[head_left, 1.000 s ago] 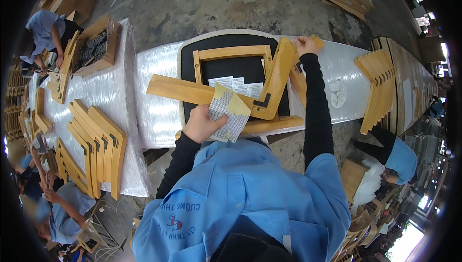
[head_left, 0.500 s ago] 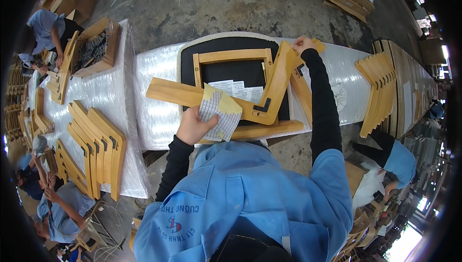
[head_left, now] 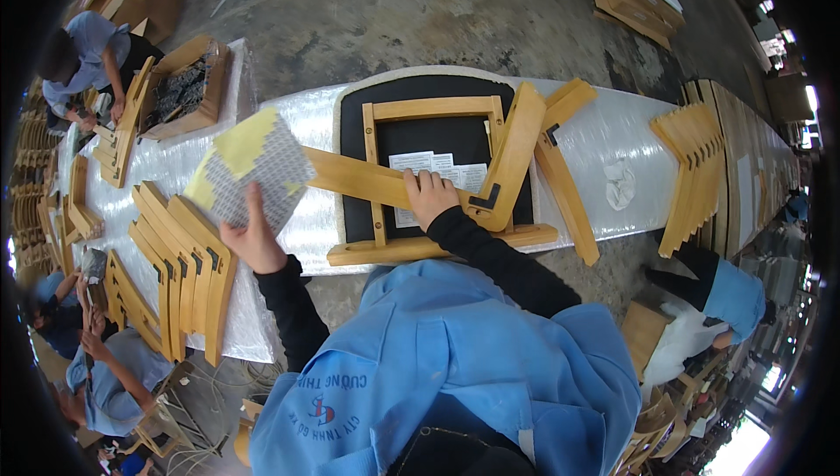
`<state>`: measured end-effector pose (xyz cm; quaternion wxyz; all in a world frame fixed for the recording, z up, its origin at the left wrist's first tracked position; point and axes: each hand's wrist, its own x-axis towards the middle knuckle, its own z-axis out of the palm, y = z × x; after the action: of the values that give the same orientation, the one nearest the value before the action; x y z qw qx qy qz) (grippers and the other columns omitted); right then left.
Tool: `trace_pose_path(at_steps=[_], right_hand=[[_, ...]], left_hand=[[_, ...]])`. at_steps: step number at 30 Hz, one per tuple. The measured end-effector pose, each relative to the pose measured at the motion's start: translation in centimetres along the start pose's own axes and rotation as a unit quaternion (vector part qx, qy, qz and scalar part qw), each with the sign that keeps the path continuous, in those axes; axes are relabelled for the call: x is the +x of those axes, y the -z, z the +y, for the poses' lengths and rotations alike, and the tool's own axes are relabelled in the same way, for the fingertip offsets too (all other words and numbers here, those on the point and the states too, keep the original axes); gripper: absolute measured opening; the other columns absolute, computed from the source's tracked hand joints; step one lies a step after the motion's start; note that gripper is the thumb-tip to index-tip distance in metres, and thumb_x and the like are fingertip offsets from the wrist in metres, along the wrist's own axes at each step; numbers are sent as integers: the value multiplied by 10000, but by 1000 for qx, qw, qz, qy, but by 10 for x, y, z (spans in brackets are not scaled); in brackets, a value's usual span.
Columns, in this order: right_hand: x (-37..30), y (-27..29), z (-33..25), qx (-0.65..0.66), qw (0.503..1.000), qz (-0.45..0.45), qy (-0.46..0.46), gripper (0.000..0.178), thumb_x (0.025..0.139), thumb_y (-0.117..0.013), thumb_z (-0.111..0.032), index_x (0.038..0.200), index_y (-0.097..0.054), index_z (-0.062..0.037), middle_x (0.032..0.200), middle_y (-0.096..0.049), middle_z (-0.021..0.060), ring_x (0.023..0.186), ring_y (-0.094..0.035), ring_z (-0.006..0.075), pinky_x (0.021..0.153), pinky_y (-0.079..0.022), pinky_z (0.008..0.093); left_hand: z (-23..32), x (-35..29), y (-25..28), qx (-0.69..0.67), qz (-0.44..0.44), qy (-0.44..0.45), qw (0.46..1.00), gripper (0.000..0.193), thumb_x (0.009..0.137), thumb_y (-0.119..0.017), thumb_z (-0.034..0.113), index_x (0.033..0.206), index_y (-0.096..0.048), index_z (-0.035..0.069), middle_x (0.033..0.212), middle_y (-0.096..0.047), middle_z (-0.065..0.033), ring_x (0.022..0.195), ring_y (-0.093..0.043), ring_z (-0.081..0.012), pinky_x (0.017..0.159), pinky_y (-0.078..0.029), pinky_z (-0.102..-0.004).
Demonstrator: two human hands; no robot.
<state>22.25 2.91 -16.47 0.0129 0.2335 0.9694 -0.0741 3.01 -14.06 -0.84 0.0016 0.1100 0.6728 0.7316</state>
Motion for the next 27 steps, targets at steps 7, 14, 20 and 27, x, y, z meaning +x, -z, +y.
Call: trace_pose_path(at_steps=[7, 14, 20, 27], right_hand=[[42, 107, 36, 181, 981, -47, -61, 707, 601, -853, -324, 1167, -527, -55, 1040, -649, 171, 962, -666, 352, 824, -543, 439], [-6, 295, 71, 551, 817, 153, -73, 733, 687, -837, -320, 1258, -531, 23, 1120, -662, 163, 994, -676, 300, 865, -541, 414], [-18, 221, 97, 882, 397, 214, 136, 782, 637, -797, -252, 1297, -427, -54, 1126, -530, 114, 1022, -561, 246, 929, -482, 385], [2, 35, 98, 971, 183, 114, 107, 701, 650, -791, -265, 1227, -452, -56, 1081, -509, 77, 965, -526, 198, 909, -469, 341]], left_hand=[[11, 5, 45, -99, 164, -73, 979, 339, 904, -702, 106, 1177, -598, -66, 1135, -669, -146, 997, -653, -201, 900, -515, -337], [-67, -9, 80, -607, -126, 264, 739, 460, 921, -668, 273, 1305, -553, 47, 1323, -594, -147, 1235, -548, -316, 1070, -395, -509], [-45, -83, -29, -496, -342, 425, 675, 611, 938, -611, 438, 1447, -409, 167, 1529, -375, -147, 1415, -355, -319, 1130, -273, -647], [-71, -94, -47, -296, -295, 451, 789, 498, 989, -582, 303, 1408, -430, 81, 1341, -576, -108, 1218, -584, -298, 1017, -456, -569]])
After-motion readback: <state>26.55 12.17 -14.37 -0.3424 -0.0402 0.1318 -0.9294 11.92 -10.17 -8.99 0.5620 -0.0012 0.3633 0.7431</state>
